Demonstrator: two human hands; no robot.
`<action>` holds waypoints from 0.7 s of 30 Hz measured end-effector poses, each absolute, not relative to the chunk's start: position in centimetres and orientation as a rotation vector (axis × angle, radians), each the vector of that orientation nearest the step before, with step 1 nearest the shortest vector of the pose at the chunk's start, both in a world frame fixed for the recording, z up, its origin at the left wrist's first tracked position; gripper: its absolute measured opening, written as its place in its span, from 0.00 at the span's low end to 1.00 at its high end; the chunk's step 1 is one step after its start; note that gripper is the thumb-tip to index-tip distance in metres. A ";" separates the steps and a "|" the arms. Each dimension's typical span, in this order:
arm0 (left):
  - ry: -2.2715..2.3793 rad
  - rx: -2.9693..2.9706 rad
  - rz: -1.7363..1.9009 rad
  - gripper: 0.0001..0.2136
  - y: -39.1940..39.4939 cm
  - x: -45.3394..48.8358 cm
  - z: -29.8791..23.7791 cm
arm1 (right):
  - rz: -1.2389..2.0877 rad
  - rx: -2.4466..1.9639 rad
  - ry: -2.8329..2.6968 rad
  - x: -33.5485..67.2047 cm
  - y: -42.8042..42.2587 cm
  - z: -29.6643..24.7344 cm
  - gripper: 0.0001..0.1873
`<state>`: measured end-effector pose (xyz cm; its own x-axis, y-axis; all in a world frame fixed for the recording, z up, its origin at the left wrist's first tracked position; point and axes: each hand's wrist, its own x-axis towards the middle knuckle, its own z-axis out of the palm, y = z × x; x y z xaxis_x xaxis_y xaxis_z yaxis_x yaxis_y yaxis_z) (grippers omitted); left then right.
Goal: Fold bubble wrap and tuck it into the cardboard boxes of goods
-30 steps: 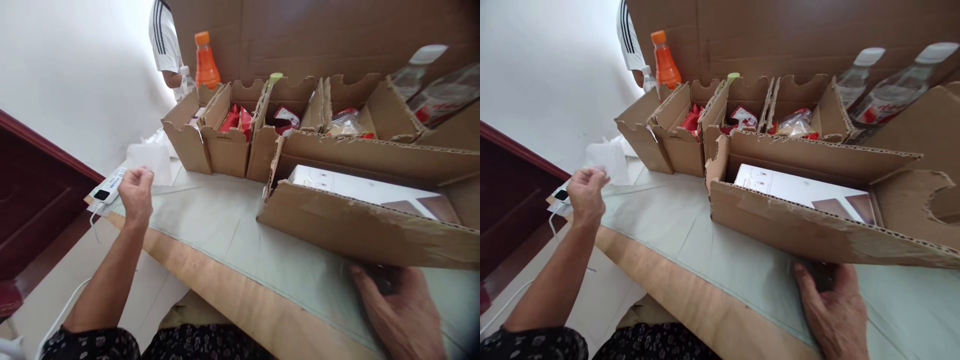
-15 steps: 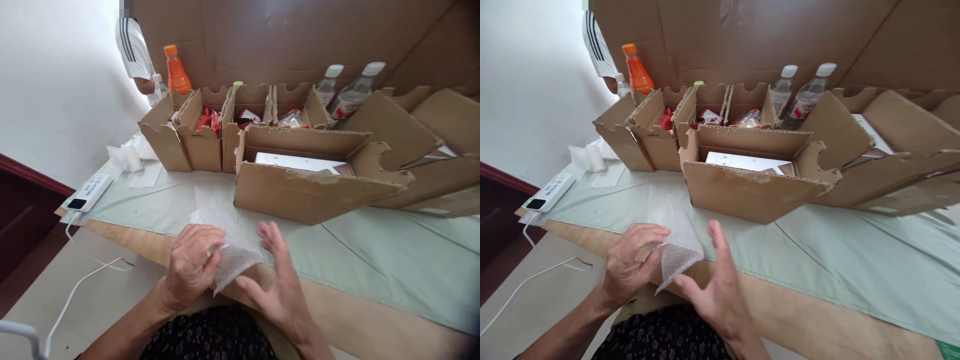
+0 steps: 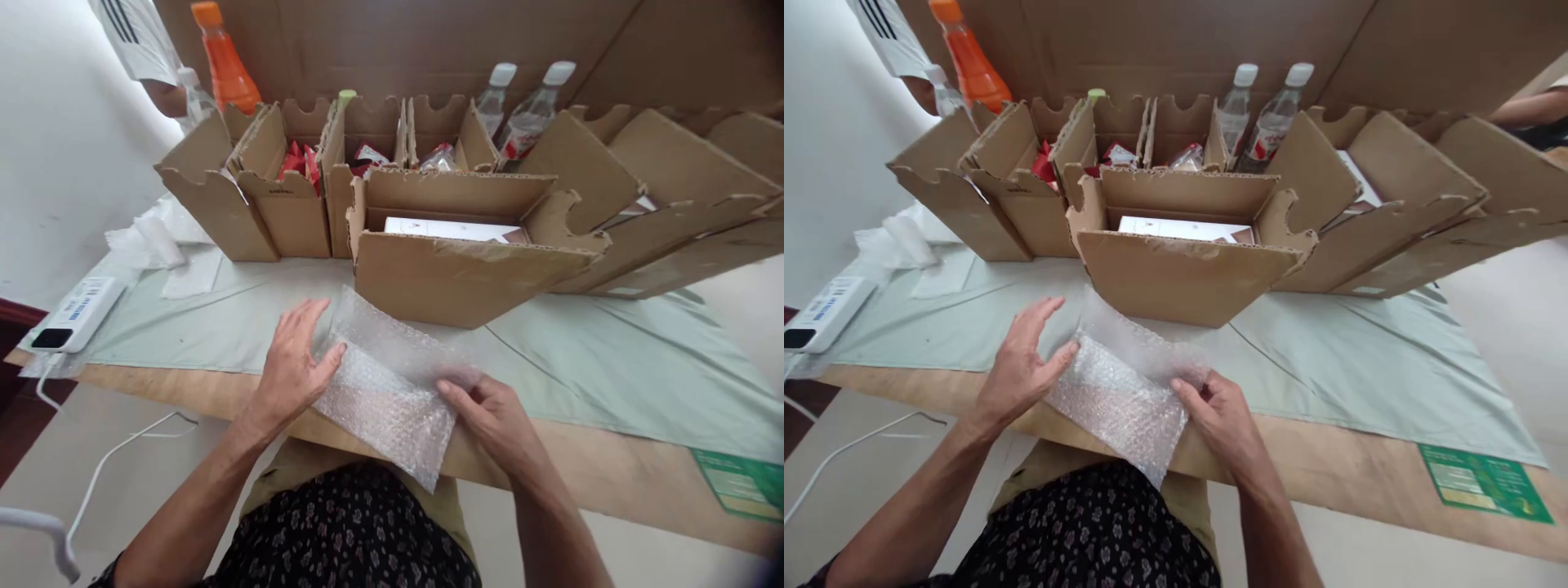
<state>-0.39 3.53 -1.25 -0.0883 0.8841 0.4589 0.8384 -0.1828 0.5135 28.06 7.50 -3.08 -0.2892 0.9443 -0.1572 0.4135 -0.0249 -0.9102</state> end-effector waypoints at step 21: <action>1.866 2.465 0.713 0.20 0.8 2.6 -3.8 | 0.161 -1.082 -2.402 25.6 6.8 -3.7 0.21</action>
